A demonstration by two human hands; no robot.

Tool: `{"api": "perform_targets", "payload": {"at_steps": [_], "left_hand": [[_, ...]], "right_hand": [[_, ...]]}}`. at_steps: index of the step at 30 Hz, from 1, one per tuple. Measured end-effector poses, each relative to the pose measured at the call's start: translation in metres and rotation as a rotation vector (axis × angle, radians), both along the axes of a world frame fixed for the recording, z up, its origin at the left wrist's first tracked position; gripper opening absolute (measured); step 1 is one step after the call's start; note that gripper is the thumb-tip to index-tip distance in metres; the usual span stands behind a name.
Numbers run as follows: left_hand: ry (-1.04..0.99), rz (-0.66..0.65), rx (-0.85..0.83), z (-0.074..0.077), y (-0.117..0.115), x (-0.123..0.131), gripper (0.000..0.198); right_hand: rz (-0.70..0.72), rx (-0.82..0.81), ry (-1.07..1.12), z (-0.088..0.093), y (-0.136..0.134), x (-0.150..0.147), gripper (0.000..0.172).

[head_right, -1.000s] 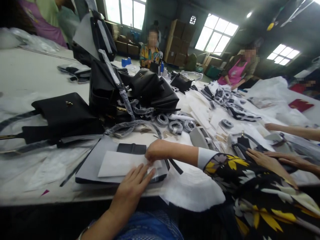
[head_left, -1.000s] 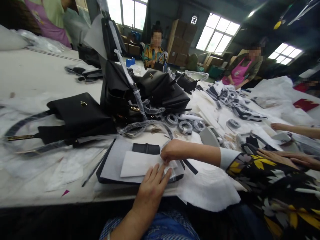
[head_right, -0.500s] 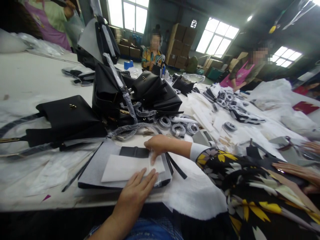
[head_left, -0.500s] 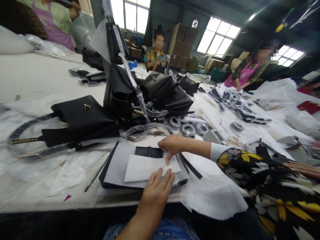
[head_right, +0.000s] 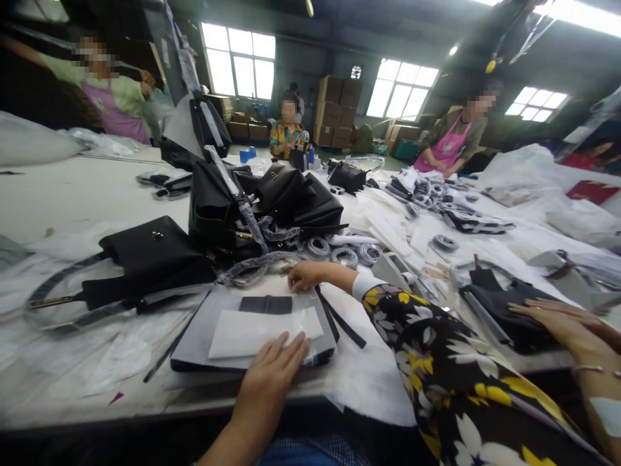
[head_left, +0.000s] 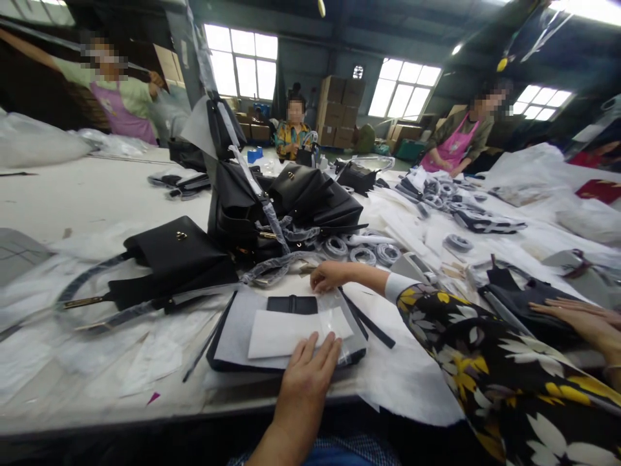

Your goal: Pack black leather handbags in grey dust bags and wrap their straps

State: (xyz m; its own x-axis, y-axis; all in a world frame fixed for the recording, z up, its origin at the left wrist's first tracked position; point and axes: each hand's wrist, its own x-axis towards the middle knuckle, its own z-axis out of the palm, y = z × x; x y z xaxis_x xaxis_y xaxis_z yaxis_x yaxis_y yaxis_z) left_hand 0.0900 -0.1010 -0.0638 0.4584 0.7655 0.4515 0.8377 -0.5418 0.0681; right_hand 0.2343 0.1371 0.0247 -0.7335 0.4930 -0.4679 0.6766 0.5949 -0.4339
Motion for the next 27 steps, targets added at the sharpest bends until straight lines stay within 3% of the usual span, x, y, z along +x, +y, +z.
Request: {"api": "perform_targets", "payload": {"at_steps": [5, 8, 11, 14, 17, 21, 24, 27], "left_hand": [[0.000, -0.022, 0.003, 0.001, 0.001, -0.001, 0.059], [0.004, -0.023, -0.022, 0.005, 0.001, -0.001, 0.062], [0.009, -0.024, -0.034, 0.011, 0.000, -0.002, 0.063], [0.007, -0.029, -0.031, 0.013, -0.001, -0.003, 0.060], [-0.019, -0.041, 0.000, 0.012, 0.001, -0.003, 0.054], [0.011, -0.106, 0.024, 0.015, 0.004, -0.011, 0.047], [0.096, -0.180, 0.014, 0.026, 0.003, -0.035, 0.049], [0.235, -0.147, 0.032, 0.044, -0.001, -0.075, 0.058]], "right_hand": [[-0.134, 0.136, 0.127, -0.008, -0.040, 0.023, 0.076], [-0.184, 0.143, 0.128, -0.019, -0.050, 0.022, 0.054], [-0.237, 0.196, 0.176, -0.016, -0.056, 0.017, 0.031], [-0.307, 0.311, 0.269, -0.008, -0.085, 0.021, 0.033], [-0.254, 0.378, 0.369, -0.013, -0.137, 0.035, 0.038], [-0.125, 0.549, 0.434, -0.040, -0.189, 0.051, 0.062], [-0.076, 0.659, 0.358, -0.054, -0.197, 0.054, 0.069], [-0.057, 0.709, 0.321, -0.057, -0.193, 0.053, 0.068]]}}
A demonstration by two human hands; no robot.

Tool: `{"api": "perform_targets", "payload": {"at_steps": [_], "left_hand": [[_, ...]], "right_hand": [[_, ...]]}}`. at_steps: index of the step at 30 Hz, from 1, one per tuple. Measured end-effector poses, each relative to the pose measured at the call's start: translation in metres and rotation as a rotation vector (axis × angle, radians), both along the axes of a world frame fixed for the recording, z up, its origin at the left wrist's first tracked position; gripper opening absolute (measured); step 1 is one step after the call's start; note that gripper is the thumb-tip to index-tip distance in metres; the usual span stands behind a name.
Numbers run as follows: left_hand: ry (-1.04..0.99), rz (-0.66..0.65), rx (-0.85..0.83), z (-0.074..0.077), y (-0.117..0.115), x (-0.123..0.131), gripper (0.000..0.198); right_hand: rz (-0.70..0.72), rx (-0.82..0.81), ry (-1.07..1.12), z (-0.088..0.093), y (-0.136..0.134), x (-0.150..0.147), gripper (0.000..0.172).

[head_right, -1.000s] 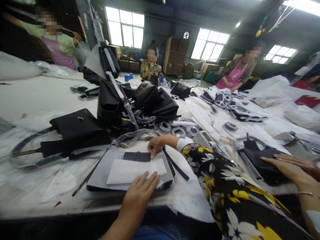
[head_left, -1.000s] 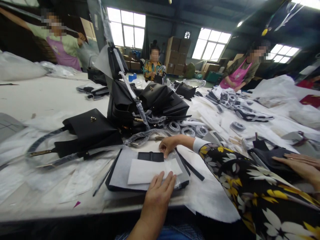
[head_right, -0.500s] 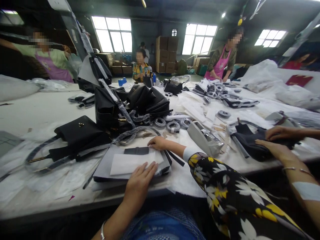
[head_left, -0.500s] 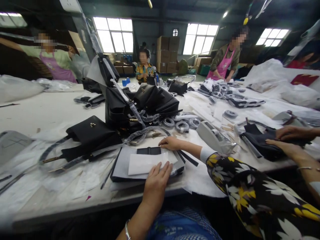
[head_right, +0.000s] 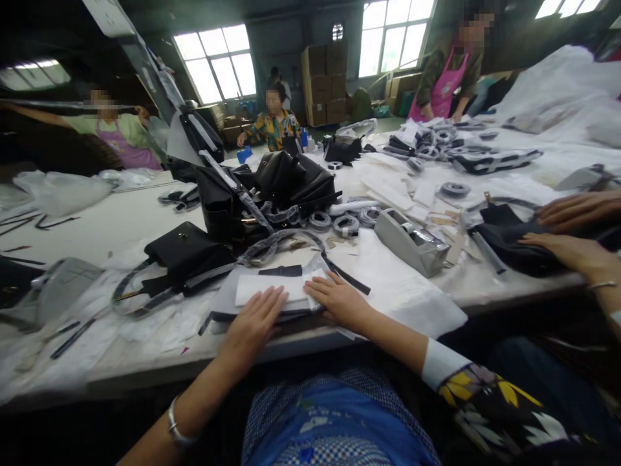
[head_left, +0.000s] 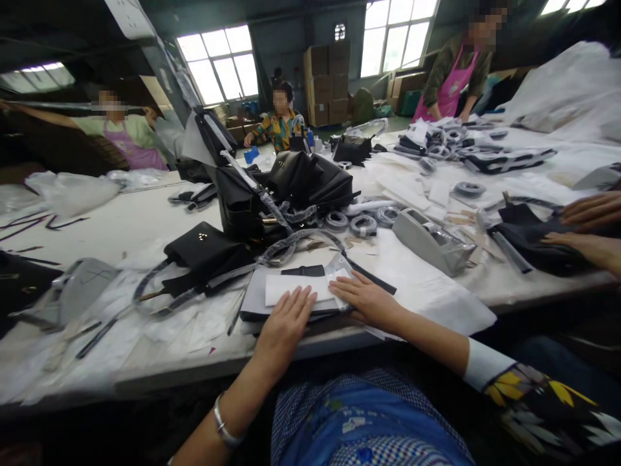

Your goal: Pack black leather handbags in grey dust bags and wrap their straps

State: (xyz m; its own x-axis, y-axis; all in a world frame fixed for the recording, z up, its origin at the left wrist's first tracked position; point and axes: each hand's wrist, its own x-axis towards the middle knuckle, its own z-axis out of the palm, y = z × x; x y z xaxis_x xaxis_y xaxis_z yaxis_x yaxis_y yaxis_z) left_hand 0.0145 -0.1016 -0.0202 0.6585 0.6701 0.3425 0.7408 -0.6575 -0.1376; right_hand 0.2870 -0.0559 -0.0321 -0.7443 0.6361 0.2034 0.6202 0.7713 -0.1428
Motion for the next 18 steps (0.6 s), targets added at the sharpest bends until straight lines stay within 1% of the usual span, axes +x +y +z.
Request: {"api": "perform_targets", "payload": {"at_steps": [2, 3, 4, 6, 7, 9, 11, 12, 13, 16, 17, 18], "left_hand": [[0.093, 0.033, 0.024, 0.008, -0.002, -0.027, 0.063], [0.122, 0.043, 0.028, 0.010, -0.003, -0.038, 0.064], [0.140, 0.047, 0.027, 0.010, -0.003, -0.047, 0.065], [0.127, 0.050, 0.017, 0.004, -0.002, -0.057, 0.061], [0.098, 0.051, 0.012, -0.001, -0.001, -0.059, 0.059], [0.020, 0.052, 0.010, -0.011, 0.001, -0.059, 0.055], [-0.051, 0.064, 0.019, -0.019, 0.001, -0.057, 0.055], [-0.074, 0.071, 0.021, -0.021, 0.001, -0.057, 0.056], [-0.091, 0.073, 0.021, -0.023, 0.001, -0.057, 0.057], [-0.125, 0.071, 0.003, -0.025, 0.001, -0.059, 0.059], [-0.135, 0.066, -0.003, -0.025, 0.001, -0.060, 0.059], [-0.145, 0.061, -0.006, -0.026, 0.001, -0.061, 0.060]], "right_hand": [[0.000, 0.011, 0.000, 0.001, 0.003, 0.000, 0.069], [-0.001, 0.014, 0.001, 0.002, 0.003, 0.000, 0.070], [-0.003, 0.018, 0.005, 0.004, 0.003, 0.000, 0.070], [-0.015, 0.038, 0.032, 0.006, -0.003, -0.001, 0.069], [-0.024, 0.053, 0.066, 0.008, -0.008, -0.002, 0.065], [-0.052, 0.063, 0.201, 0.009, -0.024, -0.008, 0.050], [-0.115, -0.010, 0.421, 0.008, -0.045, -0.017, 0.031], [-0.176, -0.106, 0.543, 0.007, -0.056, -0.024, 0.027], [-0.251, -0.256, 0.660, 0.005, -0.067, -0.031, 0.025], [-0.482, -0.893, 1.017, -0.002, -0.089, -0.054, 0.028], [-0.528, -1.082, 1.162, -0.004, -0.092, -0.062, 0.031], [-0.557, -1.228, 1.323, -0.005, -0.094, -0.069, 0.032]]}}
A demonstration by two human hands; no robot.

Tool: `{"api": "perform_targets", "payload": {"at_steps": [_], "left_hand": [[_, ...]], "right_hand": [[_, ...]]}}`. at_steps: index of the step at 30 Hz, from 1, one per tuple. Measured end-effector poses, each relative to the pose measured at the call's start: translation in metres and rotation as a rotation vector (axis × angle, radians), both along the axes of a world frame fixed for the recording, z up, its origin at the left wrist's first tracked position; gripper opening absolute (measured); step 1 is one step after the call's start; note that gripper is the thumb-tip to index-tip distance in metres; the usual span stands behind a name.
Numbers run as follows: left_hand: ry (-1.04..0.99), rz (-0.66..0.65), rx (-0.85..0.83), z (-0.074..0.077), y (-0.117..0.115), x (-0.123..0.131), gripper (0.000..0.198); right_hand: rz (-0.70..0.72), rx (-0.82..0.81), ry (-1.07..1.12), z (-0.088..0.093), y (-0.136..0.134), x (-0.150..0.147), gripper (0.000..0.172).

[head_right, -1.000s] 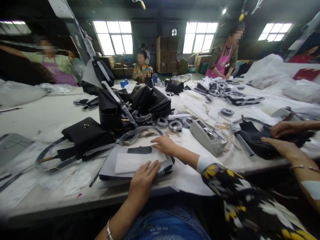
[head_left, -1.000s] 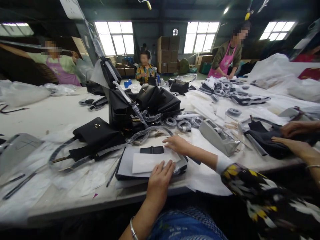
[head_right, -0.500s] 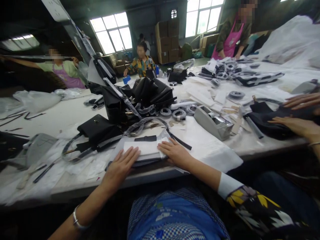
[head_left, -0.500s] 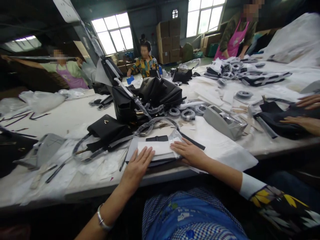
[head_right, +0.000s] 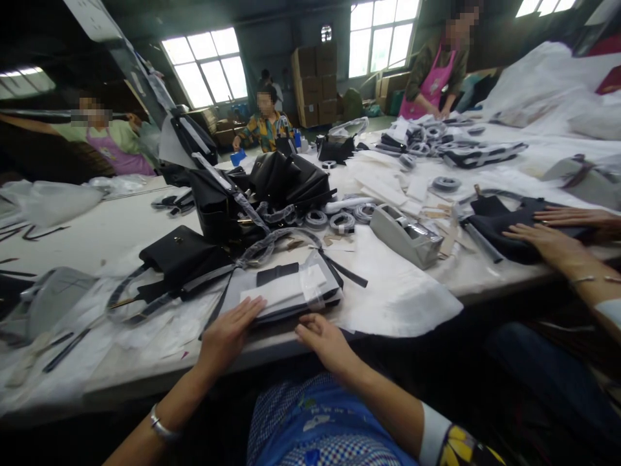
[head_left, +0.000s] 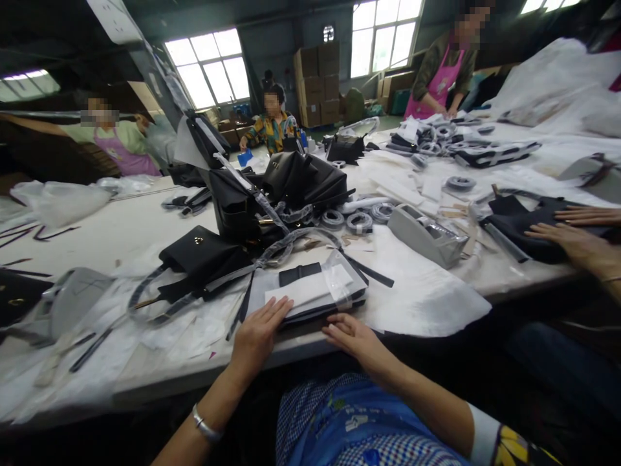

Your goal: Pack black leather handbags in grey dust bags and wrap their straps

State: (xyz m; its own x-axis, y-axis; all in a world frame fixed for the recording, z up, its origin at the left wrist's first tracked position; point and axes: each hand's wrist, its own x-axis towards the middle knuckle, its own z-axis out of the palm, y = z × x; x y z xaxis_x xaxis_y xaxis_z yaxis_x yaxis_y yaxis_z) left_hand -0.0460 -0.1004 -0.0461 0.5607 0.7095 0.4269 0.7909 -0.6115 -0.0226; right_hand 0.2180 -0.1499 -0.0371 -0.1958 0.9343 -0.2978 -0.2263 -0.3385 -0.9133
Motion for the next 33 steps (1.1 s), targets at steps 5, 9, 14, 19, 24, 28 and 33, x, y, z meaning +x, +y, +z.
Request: {"api": "perform_targets", "payload": {"at_steps": [5, 9, 14, 19, 24, 28, 33], "left_hand": [[-0.026, -0.012, -0.015, -0.001, 0.002, -0.004, 0.060], [-0.077, 0.032, -0.042, 0.007, 0.002, -0.006, 0.057], [-0.110, 0.068, -0.060, 0.012, 0.002, -0.007, 0.057], [-0.054, 0.081, 0.015, -0.002, 0.002, 0.000, 0.067], [0.011, 0.086, 0.015, -0.004, -0.008, 0.010, 0.079], [0.014, 0.109, 0.097, -0.003, -0.008, 0.012, 0.080], [0.003, 0.118, 0.197, -0.003, 0.006, 0.017, 0.071]], "right_hand": [[-0.336, -0.307, 0.557, -0.001, 0.005, -0.028, 0.043], [-0.283, -0.288, 0.504, 0.002, 0.017, -0.042, 0.037], [-0.075, -0.164, 0.260, 0.008, 0.025, -0.056, 0.032], [-0.084, -0.136, 0.376, 0.018, 0.026, -0.070, 0.029], [-0.223, -0.243, 0.470, 0.022, 0.031, -0.072, 0.030], [-0.193, -0.207, 0.491, 0.028, 0.032, -0.072, 0.023], [0.037, 0.061, 0.228, 0.028, 0.035, -0.044, 0.045]]}}
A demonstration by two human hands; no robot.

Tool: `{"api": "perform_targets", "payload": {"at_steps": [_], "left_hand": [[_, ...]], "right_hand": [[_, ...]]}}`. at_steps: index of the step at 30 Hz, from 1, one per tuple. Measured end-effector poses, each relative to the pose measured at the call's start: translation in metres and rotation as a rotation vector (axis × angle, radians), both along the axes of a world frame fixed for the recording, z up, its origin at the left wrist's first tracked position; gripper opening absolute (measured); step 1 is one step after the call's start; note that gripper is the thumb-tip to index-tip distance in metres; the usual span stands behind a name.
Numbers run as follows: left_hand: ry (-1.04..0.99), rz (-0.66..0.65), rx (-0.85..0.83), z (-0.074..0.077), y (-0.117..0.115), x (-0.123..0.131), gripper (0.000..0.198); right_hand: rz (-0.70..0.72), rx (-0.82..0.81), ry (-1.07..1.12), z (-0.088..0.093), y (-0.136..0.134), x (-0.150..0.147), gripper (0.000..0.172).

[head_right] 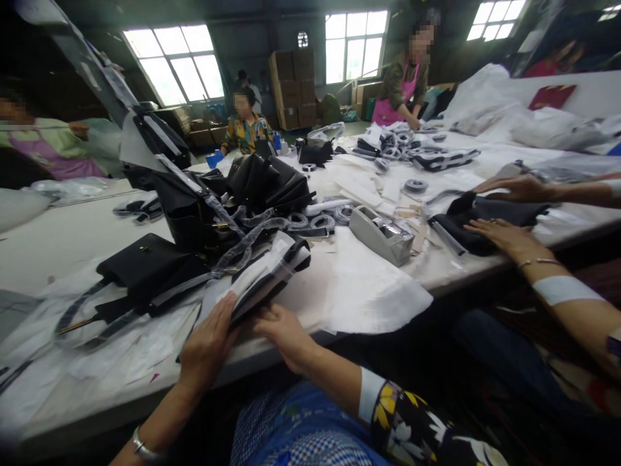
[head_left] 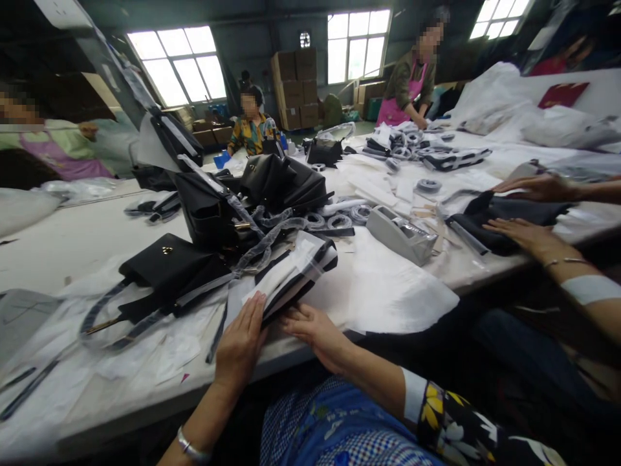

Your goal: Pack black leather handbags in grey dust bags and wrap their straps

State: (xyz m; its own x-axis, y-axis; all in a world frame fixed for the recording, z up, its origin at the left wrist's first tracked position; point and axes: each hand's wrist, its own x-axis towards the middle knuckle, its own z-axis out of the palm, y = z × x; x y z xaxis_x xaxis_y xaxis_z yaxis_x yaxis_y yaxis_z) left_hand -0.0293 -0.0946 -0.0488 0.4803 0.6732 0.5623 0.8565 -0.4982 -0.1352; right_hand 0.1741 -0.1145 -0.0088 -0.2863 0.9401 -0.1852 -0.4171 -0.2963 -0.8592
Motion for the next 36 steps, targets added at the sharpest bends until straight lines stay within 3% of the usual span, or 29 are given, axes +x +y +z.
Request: {"api": "perform_targets", "payload": {"at_steps": [2, 5, 8, 10, 13, 17, 20, 25, 26, 28, 30, 32, 34, 36], "left_hand": [[-0.020, 0.003, -0.007, 0.002, 0.004, 0.004, 0.070], [-0.057, 0.019, -0.006, 0.005, 0.006, 0.009, 0.069], [-0.071, 0.025, -0.002, 0.003, 0.005, 0.014, 0.067], [-0.077, 0.025, 0.000, -0.001, 0.004, 0.016, 0.065], [-0.085, 0.025, -0.001, -0.003, 0.003, 0.018, 0.063], [-0.106, 0.047, -0.016, 0.000, 0.003, 0.019, 0.064], [-0.140, 0.057, -0.009, 0.003, 0.006, 0.020, 0.065], [-0.187, 0.073, -0.017, 0.004, 0.009, 0.021, 0.066], [-0.192, 0.074, -0.020, 0.004, 0.009, 0.020, 0.066], [-0.196, 0.071, -0.022, 0.003, 0.008, 0.020, 0.067], [-0.200, 0.069, -0.024, 0.003, 0.008, 0.020, 0.067], [-0.205, 0.069, -0.026, 0.002, 0.008, 0.020, 0.067], [-0.213, 0.066, -0.020, 0.002, 0.009, 0.019, 0.067], [-0.226, 0.061, -0.004, 0.002, 0.010, 0.017, 0.068]], "right_hand": [[0.029, 0.215, -0.349, -0.004, 0.003, 0.032, 0.042], [-0.116, 0.588, -0.990, -0.012, 0.009, 0.092, 0.034], [-0.242, 0.695, -1.483, -0.024, 0.019, 0.140, 0.038], [-0.223, 0.696, -1.626, -0.031, 0.027, 0.156, 0.030], [-0.183, 0.731, -1.643, -0.036, 0.039, 0.163, 0.008], [-0.234, 0.788, -1.588, -0.027, 0.042, 0.152, 0.018], [-0.243, 0.831, -1.400, -0.018, 0.025, 0.131, 0.018], [0.137, 0.808, -1.127, -0.018, -0.019, 0.095, 0.016], [0.161, 0.788, -1.108, -0.019, -0.023, 0.092, 0.017], [0.065, 0.741, -1.125, -0.023, -0.021, 0.090, 0.028], [-0.122, 0.695, -1.208, -0.029, -0.008, 0.090, 0.047], [-0.199, 0.646, -1.302, -0.038, 0.010, 0.086, 0.064], [-0.150, 0.598, -1.337, -0.048, 0.023, 0.076, 0.075], [-0.012, 0.634, -1.301, -0.056, 0.027, 0.061, 0.077]]}}
